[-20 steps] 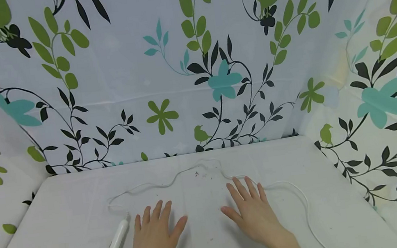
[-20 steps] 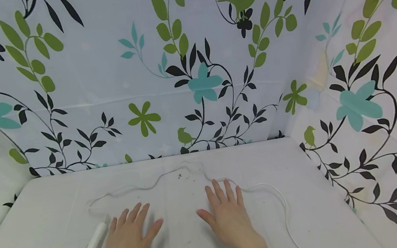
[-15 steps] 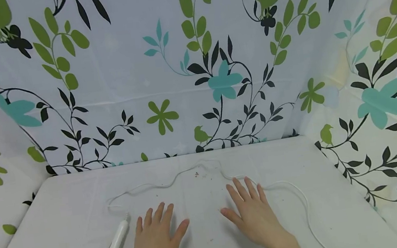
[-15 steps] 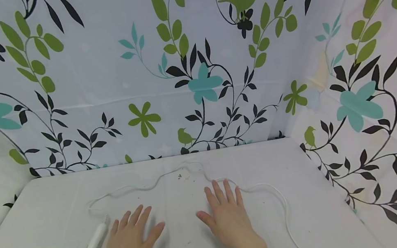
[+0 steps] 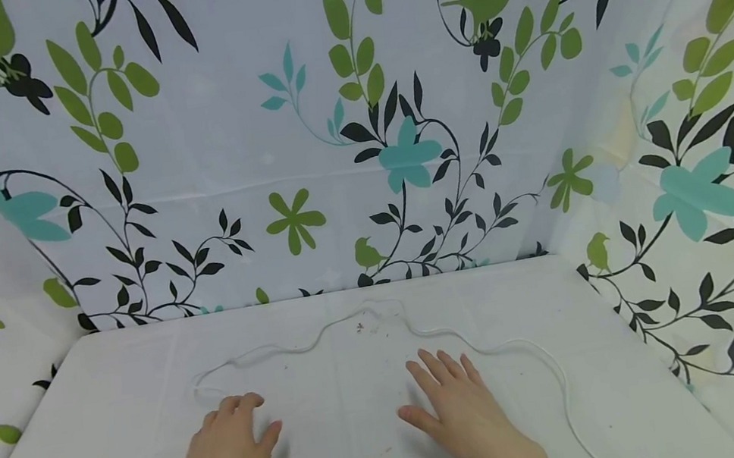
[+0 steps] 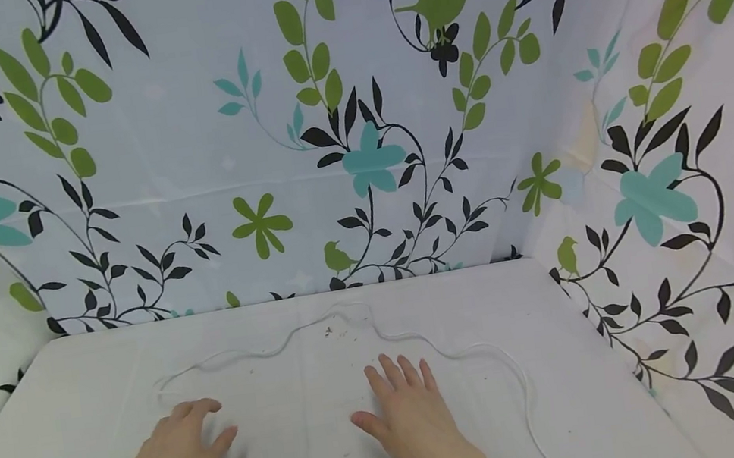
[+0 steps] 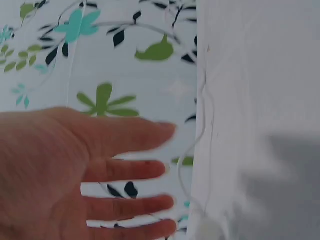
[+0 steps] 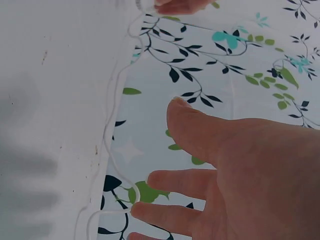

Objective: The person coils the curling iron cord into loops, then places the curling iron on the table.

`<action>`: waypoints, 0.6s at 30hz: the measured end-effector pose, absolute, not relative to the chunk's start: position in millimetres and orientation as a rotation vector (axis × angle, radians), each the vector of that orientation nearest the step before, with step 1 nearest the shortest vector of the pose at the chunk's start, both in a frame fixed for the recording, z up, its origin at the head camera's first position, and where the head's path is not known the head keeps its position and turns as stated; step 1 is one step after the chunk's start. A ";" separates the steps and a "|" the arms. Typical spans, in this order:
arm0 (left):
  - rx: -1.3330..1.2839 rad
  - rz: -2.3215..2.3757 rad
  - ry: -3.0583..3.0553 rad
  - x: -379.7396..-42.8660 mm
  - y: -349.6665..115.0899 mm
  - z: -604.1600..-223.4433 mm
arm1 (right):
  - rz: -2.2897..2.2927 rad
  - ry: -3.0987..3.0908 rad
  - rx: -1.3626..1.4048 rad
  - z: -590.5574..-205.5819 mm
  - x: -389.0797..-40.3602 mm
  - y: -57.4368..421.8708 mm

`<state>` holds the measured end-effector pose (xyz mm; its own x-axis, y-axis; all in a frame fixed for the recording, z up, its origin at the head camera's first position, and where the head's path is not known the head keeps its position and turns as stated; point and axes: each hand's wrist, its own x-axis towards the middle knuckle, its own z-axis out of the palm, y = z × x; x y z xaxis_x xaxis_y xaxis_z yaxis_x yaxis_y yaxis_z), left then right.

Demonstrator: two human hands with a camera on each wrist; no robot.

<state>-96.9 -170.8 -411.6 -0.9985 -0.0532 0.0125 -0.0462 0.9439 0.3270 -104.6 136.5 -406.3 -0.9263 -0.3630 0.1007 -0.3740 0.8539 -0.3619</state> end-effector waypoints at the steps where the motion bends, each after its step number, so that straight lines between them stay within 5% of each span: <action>1: 0.135 -0.507 -3.115 -97.4 -179.3 -411.8 | 0.605 -3.002 0.602 -405.9 -104.2 136.4; 8: 0.352 -0.465 -3.333 -91.0 -229.8 -422.5 | 0.620 -3.016 0.630 -404.7 -104.1 137.6; 18: 0.361 -0.628 -3.394 -81.1 -237.3 -427.9 | 0.616 -3.046 0.646 -400.8 -101.8 141.8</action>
